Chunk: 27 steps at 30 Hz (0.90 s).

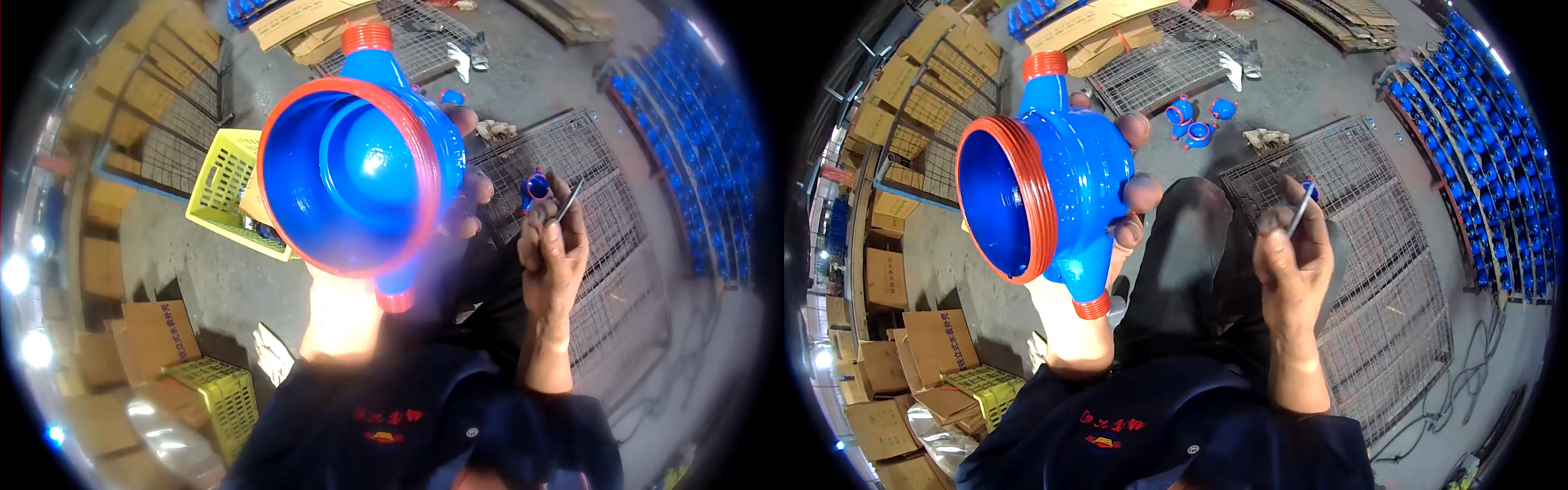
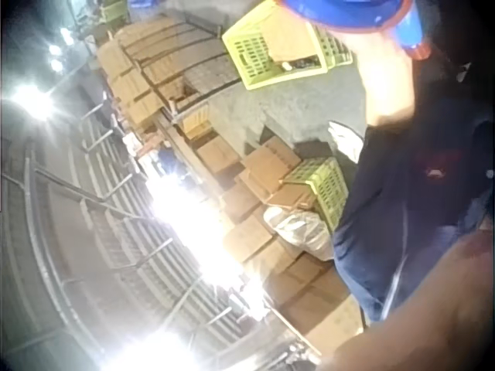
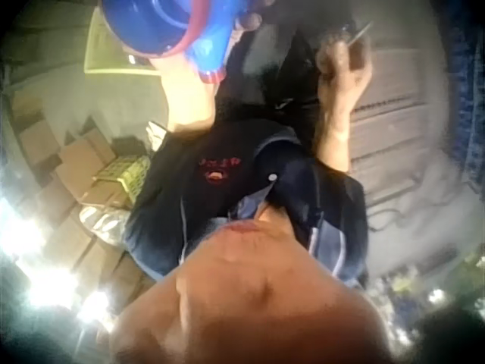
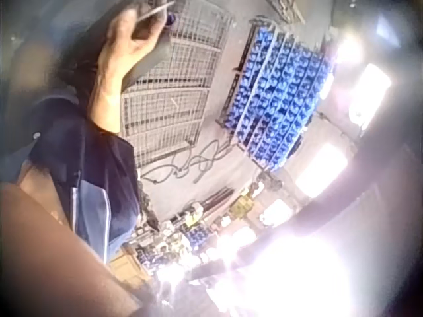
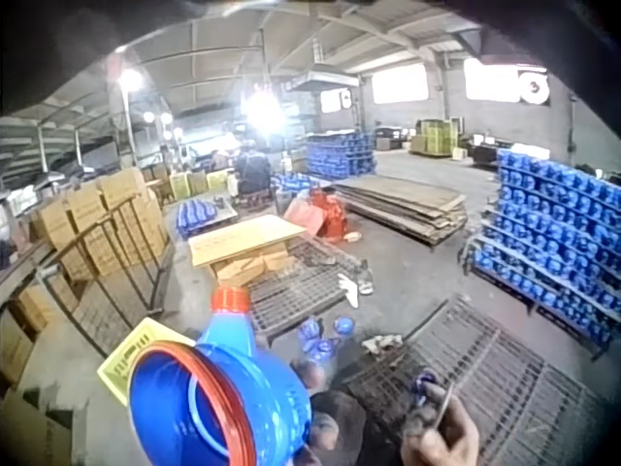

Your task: The person holds a blue plastic housing by hand and uses a small file to smooth edges and small openings. The person picks up multiple identical housings one at a time and repeats the filing action on each.

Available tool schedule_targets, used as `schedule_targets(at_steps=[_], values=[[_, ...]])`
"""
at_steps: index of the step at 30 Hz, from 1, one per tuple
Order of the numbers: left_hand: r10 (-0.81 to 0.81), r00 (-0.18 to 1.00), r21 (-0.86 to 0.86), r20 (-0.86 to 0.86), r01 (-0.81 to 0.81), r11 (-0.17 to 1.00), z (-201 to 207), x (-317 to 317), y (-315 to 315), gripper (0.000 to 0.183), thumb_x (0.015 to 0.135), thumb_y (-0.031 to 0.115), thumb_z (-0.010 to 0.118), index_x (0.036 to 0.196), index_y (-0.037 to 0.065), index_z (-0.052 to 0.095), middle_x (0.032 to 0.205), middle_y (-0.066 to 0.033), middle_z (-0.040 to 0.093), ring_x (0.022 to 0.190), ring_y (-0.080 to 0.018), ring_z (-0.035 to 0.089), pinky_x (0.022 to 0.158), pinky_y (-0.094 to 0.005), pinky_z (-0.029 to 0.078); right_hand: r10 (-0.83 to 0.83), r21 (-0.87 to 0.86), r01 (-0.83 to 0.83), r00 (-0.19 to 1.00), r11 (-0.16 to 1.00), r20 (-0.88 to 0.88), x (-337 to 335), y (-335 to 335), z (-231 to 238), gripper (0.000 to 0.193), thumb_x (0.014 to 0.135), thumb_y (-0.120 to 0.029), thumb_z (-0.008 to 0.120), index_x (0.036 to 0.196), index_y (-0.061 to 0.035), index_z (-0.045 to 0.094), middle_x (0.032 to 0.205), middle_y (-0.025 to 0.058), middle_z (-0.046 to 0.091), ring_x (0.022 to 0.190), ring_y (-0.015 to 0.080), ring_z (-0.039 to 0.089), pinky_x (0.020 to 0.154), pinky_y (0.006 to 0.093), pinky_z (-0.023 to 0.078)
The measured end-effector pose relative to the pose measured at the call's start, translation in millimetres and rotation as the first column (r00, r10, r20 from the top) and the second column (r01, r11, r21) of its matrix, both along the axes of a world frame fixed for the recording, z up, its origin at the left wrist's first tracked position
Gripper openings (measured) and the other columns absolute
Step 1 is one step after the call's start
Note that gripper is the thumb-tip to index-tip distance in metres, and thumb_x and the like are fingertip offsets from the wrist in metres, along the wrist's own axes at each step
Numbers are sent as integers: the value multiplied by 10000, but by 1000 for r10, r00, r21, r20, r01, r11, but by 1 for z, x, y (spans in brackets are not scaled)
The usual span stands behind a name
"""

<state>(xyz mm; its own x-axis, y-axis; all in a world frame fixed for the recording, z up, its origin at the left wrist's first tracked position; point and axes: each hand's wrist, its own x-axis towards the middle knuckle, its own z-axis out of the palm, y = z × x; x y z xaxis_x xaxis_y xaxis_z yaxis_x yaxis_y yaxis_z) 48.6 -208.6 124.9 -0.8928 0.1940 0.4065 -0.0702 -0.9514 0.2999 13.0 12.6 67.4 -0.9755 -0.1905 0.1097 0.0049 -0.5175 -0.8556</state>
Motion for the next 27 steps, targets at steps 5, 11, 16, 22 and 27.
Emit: schedule_targets(at_steps=[5, 11, 16, 22, 27], values=[[139, 988, 149, 66, -148, 978, 5, 10, 22, 719, 890, 433, 698, 1454, 97, 405, 1425, -288, 369, 1124, -505, 540, 855, -578, 593, 279, 15, -278, 960, 960, -21, 20, -38, 23, 1109, 626, -141, 946, 1516, -53, 290, 1185, 42, 497, 890, 96, 501, 803, 234, 439], [220, 967, -25, 132, -218, 976, -42, 1, -1, 657, 928, 495, 616, 1411, 86, 441, 1345, -307, 443, 1052, -493, 578, 790, -531, 628, 381, -80, -401, 905, 912, -190, 22, -82, 8, 977, 692, -27, 893, 1459, 3, 289, 1204, -1, 418, 1074, 64, 468, 969, 238, 441], [280, 945, 18, 169, -287, 958, -42, 9, 9, 689, 919, 534, 610, 1401, 69, 448, 1327, -308, 464, 1051, -479, 586, 799, -514, 626, 355, 83, -345, 917, 935, -181, 21, -83, 10, 867, 735, 39, 839, 1440, -13, 338, 1140, -33, 427, 998, 38, 501, 863, 174, 451], [412, 870, -124, 269, -393, 911, -53, -5, 17, 672, 890, 529, 645, 1355, 69, 493, 1316, -278, 485, 1028, -433, 596, 748, -460, 641, 235, -164, -208, 958, 964, 167, -1, -51, -15, 310, 981, -121, 619, 1264, 1, 586, 933, 2, 624, 560, 26, 445, 475, 181, 310], [430, 859, -184, 277, -392, 901, -61, -27, 25, 757, 898, 598, 587, 1370, 21, 462, 1359, -290, 482, 1008, -462, 613, 763, -485, 634, 153, -25, -151, 987, 988, 50, -22, -1, 15, 359, 1074, -274, 449, 1170, 13, 642, 688, 20, 645, 445, 16, 367, 431, 190, 263]])
